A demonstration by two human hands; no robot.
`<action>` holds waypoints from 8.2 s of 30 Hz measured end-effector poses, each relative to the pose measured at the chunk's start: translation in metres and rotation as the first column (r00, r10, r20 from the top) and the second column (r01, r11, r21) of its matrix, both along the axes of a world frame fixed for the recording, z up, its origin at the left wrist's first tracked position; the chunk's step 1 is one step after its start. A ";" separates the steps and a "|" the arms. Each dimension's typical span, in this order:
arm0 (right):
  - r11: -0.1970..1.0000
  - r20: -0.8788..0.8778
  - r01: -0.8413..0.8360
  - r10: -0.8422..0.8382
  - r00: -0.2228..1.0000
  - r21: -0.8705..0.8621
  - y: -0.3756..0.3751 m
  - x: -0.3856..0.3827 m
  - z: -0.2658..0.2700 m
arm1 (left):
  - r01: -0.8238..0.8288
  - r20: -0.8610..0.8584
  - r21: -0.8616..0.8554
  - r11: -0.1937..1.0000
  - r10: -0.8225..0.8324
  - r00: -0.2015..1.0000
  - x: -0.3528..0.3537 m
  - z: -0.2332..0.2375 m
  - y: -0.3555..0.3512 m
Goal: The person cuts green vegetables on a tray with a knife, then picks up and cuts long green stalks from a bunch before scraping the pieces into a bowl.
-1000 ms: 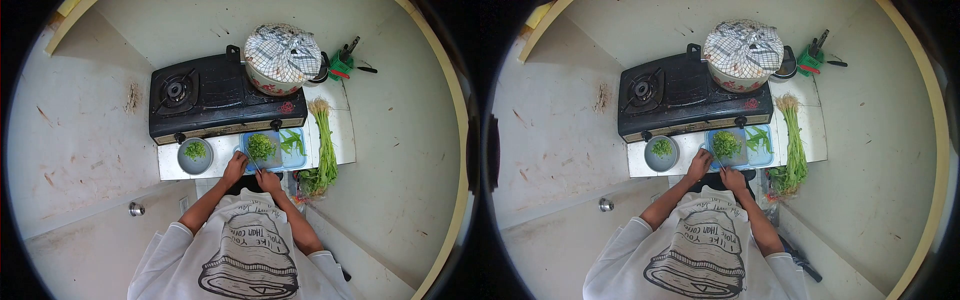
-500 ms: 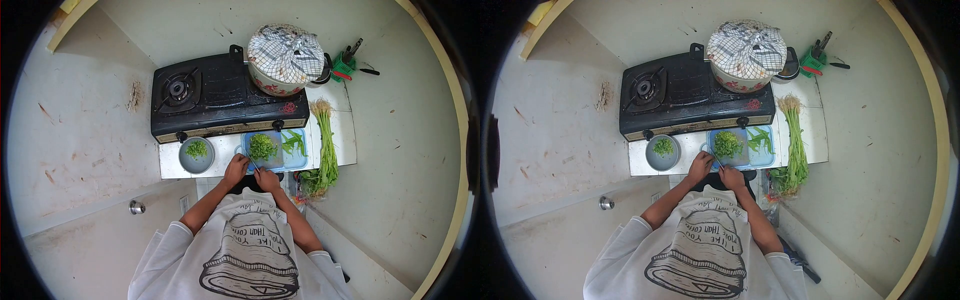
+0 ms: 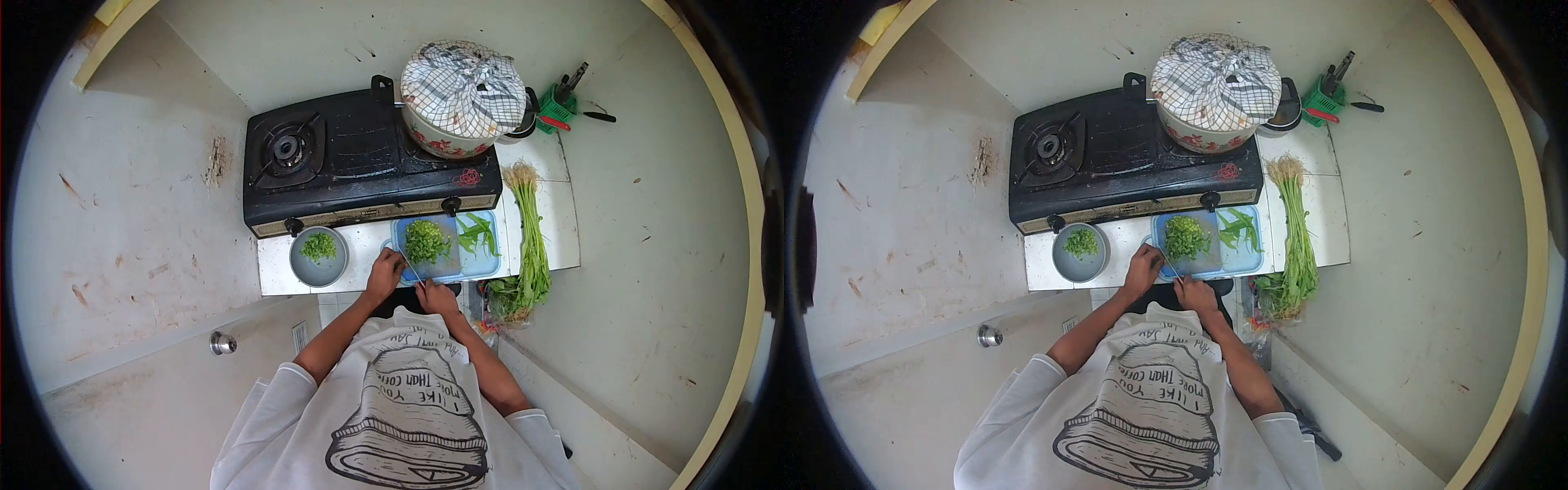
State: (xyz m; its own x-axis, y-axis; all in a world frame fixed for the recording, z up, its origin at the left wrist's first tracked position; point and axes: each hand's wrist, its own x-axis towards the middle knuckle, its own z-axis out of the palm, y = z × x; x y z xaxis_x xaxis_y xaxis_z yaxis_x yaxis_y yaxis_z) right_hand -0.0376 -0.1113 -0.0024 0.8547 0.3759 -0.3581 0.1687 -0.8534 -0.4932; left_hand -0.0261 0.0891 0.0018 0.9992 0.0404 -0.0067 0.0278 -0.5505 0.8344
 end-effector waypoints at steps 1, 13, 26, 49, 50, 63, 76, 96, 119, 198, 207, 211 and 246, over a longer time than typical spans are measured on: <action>1.000 0.006 -0.012 0.012 1.000 -0.013 0.001 0.000 -0.001 | 0.006 0.007 -0.003 1.000 -0.006 1.000 0.000 0.000 0.000; 1.000 0.053 0.006 -0.006 0.999 -0.006 0.007 0.008 0.001 | 0.041 0.042 -0.010 0.999 -0.040 0.998 -0.009 -0.002 0.004; 1.000 0.061 -0.014 0.016 0.998 -0.023 -0.002 0.000 0.000 | -0.021 -0.044 -0.052 0.998 0.019 0.999 -0.001 0.003 -0.002; 1.000 0.040 -0.021 0.021 0.999 -0.006 -0.003 -0.003 -0.007 | 0.000 -0.012 -0.054 0.999 -0.001 1.000 -0.004 0.005 -0.003; 1.000 0.031 -0.022 0.022 0.999 -0.001 -0.004 -0.005 -0.009 | 0.005 0.000 -0.045 0.999 -0.005 1.000 -0.005 0.004 -0.003; 1.000 0.059 0.000 -0.001 0.998 0.025 0.007 0.004 -0.003 | 0.041 0.043 0.019 0.999 -0.042 0.998 -0.015 -0.003 -0.001; 0.999 0.053 -0.034 0.034 0.998 0.009 0.007 -0.001 -0.002 | 0.001 -0.004 -0.002 1.000 -0.001 1.000 -0.010 -0.005 -0.001; 1.000 0.034 0.004 -0.004 0.999 0.019 0.005 0.001 0.008 | 0.093 0.088 0.026 0.995 -0.095 0.992 -0.007 0.000 0.003; 1.000 0.059 -0.024 0.023 0.998 0.007 0.004 0.005 0.010 | 0.009 0.003 -0.044 0.999 -0.009 1.000 -0.006 0.001 0.004; 0.998 0.029 -0.027 0.026 0.999 0.048 0.015 0.017 0.000 | -0.060 -0.030 -0.061 0.996 0.058 0.998 -0.005 -0.004 0.000; 0.998 0.044 -0.016 0.013 0.999 0.059 0.008 0.011 0.005 | -0.089 -0.038 -0.077 0.993 0.087 0.996 0.000 -0.004 -0.002; 0.998 0.025 -0.025 0.024 0.999 0.058 0.008 0.010 0.009 | -0.051 -0.040 -0.007 0.999 0.051 0.998 -0.003 -0.008 0.002; 0.995 0.025 0.011 -0.014 1.000 0.098 0.006 0.016 0.005 | -0.108 -0.046 -0.132 0.985 0.103 0.994 -0.001 -0.009 0.004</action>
State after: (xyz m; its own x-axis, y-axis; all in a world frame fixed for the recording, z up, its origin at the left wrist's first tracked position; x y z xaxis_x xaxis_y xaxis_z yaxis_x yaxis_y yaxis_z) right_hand -0.0212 -0.1055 0.0028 0.8678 0.3973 -0.2983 0.1720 -0.8035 -0.5699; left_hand -0.0272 0.0929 -0.0069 0.9882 0.1420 -0.0578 0.1137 -0.4261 0.8975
